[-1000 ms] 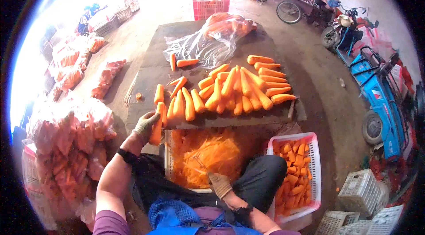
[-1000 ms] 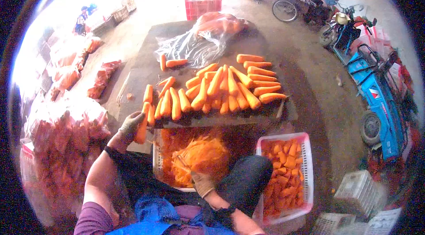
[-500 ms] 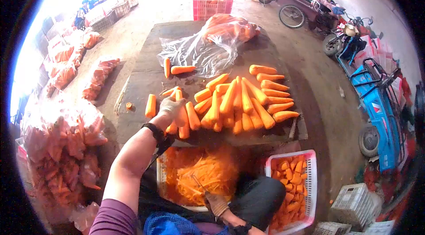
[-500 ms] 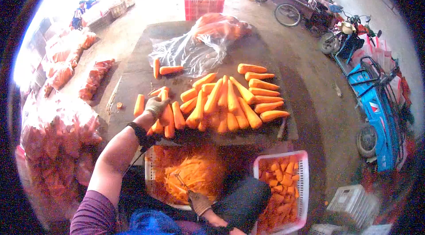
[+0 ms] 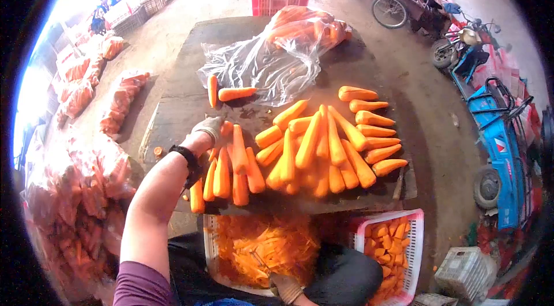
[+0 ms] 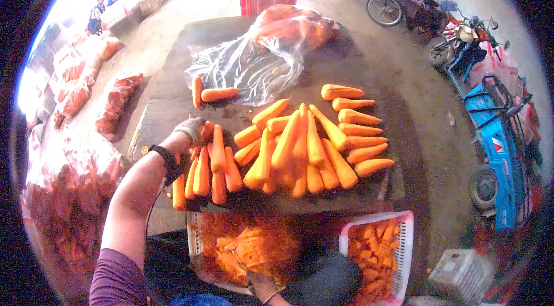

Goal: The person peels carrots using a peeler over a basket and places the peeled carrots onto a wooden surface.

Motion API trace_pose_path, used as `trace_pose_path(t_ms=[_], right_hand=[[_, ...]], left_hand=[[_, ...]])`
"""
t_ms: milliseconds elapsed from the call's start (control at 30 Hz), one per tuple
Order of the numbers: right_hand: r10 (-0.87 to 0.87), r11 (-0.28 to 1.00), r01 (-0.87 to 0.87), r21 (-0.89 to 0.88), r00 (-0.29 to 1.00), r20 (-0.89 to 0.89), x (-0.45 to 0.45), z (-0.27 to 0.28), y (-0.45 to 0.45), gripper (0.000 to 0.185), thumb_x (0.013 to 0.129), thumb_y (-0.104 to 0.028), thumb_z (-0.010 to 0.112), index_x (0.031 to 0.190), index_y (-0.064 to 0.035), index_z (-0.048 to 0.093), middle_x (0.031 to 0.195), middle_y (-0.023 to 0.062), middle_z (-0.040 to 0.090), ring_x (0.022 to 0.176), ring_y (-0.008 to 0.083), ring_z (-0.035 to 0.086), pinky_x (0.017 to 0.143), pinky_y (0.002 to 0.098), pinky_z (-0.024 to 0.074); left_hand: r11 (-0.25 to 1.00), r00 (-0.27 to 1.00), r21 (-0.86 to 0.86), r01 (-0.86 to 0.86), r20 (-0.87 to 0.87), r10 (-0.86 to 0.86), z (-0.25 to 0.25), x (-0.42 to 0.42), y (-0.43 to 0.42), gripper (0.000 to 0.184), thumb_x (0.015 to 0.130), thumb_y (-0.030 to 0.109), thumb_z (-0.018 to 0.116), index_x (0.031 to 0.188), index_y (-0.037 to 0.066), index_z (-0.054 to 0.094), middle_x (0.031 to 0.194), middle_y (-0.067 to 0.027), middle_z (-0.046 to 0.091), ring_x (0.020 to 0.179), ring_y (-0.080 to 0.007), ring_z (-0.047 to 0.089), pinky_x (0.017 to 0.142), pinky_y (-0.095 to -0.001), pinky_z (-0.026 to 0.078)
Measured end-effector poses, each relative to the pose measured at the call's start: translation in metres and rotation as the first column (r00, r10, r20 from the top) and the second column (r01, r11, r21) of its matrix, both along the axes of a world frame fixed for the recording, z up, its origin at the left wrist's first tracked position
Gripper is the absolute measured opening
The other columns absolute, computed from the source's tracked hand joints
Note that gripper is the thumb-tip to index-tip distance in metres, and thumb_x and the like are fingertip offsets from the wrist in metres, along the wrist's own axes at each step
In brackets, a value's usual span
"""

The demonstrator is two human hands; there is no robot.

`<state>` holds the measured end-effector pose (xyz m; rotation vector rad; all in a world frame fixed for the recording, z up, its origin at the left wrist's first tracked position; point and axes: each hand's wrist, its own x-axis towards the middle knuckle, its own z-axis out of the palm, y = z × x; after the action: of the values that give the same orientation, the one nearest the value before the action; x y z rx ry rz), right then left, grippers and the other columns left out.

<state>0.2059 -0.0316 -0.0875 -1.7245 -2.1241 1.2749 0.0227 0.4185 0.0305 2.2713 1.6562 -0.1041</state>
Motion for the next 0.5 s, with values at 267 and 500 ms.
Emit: trace_pose_path(t_ms=[267, 500], right_hand=[[-0.061, 0.986, 0.047, -0.162, 0.995, -0.077, -0.007, 0.001, 0.011, 0.039, 0.078, -0.017, 0.052, 0.113, -0.0034, 0.045, 0.104, 0.0188, 0.052, 0.096, 0.0329, 0.048, 0.084, 0.0392, 0.039], [-0.081, 0.984, 0.073, -0.164, 0.996, -0.046, -0.011, -0.047, -0.011, 0.052, 0.073, -0.024, 0.057, 0.12, -0.0076, 0.04, 0.112, 0.0205, 0.047, 0.103, 0.0362, 0.044, 0.087, 0.044, 0.036]], left_hand=[[0.959, 0.953, 0.021, -0.283, 0.116, 0.279, -0.004, -0.02, 0.073, 0.022, 0.075, 0.028, 0.058, 0.082, 0.008, 0.063, 0.075, -0.0158, 0.062, 0.072, -0.0291, 0.061, 0.062, -0.0376, 0.046], [0.744, 0.933, 0.563, 0.359, -0.212, -0.29, -0.01, 0.022, 0.108, 0.037, 0.07, 0.013, 0.057, 0.106, 0.01, 0.048, 0.1, -0.012, 0.054, 0.082, -0.0333, 0.057, 0.074, -0.0373, 0.046]])
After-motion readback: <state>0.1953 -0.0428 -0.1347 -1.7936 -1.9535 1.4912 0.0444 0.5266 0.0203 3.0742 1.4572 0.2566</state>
